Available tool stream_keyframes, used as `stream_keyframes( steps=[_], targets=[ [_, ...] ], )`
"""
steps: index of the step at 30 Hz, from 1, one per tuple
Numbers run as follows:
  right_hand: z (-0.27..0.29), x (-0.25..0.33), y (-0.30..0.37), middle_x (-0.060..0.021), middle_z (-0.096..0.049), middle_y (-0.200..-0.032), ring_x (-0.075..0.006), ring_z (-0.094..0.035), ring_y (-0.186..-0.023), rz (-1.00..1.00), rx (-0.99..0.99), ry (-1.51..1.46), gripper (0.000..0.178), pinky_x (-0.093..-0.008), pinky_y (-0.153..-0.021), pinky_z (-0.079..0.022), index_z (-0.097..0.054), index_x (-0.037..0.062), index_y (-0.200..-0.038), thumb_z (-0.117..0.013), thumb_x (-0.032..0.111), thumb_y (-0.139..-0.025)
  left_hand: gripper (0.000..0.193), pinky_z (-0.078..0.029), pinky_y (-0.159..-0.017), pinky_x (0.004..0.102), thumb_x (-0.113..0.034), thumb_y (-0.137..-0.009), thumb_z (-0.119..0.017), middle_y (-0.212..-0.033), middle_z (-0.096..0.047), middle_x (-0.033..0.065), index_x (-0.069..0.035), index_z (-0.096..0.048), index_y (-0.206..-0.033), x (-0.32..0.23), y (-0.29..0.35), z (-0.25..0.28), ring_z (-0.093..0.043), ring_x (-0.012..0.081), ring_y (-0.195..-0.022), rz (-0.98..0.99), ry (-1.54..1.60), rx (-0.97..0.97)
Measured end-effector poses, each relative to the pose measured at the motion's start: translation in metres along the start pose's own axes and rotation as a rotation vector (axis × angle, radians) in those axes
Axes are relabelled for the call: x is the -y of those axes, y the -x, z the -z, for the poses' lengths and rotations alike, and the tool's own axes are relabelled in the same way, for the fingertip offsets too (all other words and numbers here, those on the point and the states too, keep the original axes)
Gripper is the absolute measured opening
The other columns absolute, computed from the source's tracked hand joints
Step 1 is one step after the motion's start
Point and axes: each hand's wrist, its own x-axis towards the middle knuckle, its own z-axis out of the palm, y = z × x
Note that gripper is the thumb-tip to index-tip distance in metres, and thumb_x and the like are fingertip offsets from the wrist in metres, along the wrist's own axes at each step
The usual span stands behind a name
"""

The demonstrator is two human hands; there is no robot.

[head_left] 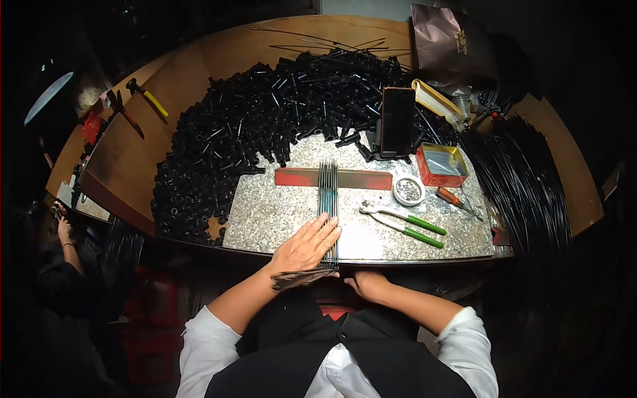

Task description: The recorder groups thin black wires, measures them, and uses pliers to crimp and secure them into metal collar components at an assembly station.

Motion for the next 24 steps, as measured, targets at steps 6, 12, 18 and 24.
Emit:
stream_keyframes(
  steps=[6,12,18,24],
  targets=[
    [0.093,0.081,0.027,-0.0175,-0.059,-0.066,-0.0348,-0.061,-0.059,0.190,-0.298,-0.147,0.024,-0.0406,-0.051,-0.047,-0.049,-0.0016,-0.096,-0.063,0.014,-0.086,0.083,-0.033,-0.106,0.0428,-0.033,-0.069,-0.072,-0.142,-0.036,0.0184,0.004,-0.038,-0.135,-0.003,-0.008,-0.005,-0.031,0.0339,-0.134,-0.052,-0.109,-0.049],
    [0.099,0.082,0.007,-0.0124,-0.059,-0.068,-0.0309,-0.060,-0.059,0.371,-0.465,-0.101,0.012,-0.0376,-0.051,-0.048,-0.057,0.0031,-0.088,-0.064,0.009,-0.081,0.083,-0.032,-0.107,0.0436,-0.037,-0.069,-0.072,-0.141,-0.037,0.0190,0.004,-0.040,-0.133,-0.007,-0.008,-0.004,-0.031,0.0354,-0.133,-0.042,-0.038,-0.110],
    [0.146,0.083,0.029,-0.0115,-0.058,-0.072,-0.0296,-0.059,-0.063,0.369,-0.519,-0.073,0.009,-0.0366,-0.056,-0.048,-0.059,0.0039,-0.083,-0.066,0.009,-0.081,0.084,-0.032,-0.106,0.0446,-0.042,-0.070,-0.071,-0.139,-0.039,0.0199,0.003,-0.041,-0.133,-0.010,-0.013,-0.004,-0.033,0.0366,-0.132,-0.052,0.012,-0.115],
    [0.224,0.060,0.044,-0.0131,-0.064,-0.088,-0.0168,-0.063,-0.072,-0.111,-0.621,-0.854,0.027,-0.0284,-0.067,-0.052,-0.052,-0.0019,-0.095,-0.038,0.020,-0.100,0.073,-0.035,-0.104,0.0463,-0.043,-0.069,-0.075,-0.137,-0.039,0.0242,-0.008,-0.051,-0.128,-0.014,-0.014,0.001,-0.035,0.0413,-0.129,-0.015,0.045,-0.116]
  ],
)
